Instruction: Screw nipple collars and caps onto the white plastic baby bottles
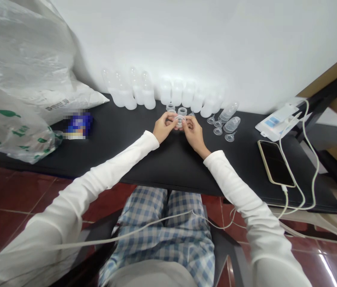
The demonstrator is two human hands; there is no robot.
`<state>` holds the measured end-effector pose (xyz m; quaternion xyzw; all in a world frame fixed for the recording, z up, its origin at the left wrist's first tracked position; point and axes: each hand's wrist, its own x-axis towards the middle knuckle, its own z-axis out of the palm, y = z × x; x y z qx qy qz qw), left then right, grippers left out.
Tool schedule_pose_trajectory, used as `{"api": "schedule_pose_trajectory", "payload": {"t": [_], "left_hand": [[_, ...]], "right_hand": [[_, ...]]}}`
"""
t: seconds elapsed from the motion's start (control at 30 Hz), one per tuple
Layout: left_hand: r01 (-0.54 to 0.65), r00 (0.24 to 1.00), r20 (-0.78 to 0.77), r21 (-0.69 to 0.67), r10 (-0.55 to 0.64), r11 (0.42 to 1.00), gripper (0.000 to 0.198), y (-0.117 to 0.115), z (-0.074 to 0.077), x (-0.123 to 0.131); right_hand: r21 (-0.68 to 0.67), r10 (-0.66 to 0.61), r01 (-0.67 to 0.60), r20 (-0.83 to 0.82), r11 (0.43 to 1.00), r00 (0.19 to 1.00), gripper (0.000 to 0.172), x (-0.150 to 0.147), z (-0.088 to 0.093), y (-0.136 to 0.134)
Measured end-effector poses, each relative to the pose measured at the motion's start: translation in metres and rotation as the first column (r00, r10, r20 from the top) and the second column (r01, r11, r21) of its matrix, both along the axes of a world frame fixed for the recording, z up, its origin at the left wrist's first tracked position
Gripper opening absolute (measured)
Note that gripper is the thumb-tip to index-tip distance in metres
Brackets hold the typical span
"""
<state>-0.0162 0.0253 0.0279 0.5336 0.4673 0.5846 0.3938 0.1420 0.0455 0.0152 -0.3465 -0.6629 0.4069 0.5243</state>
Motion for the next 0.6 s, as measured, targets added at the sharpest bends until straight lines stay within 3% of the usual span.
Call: {"api": "schedule_pose_trajectory", "payload": {"t": [0.2, 0.6], "left_hand": [[0.014, 1.000, -0.015, 0.047, -0.013, 0.999, 0.026, 0.0025, -0.0058, -0.0011], [0.004, 0.998, -0.064, 0.108, 0.003, 0.994, 0.030, -0.0031, -0.0015, 0.0010]], "right_hand": [[-0.013, 0.006, -0.006, -0.005, 1.000, 1.000, 0.051, -0.0013, 0.0059, -0.0047], [-0.047, -0.027, 0.024, -0.074, 0.999, 0.997, 0.051, -0.0057, 0.0084, -0.0088]]}}
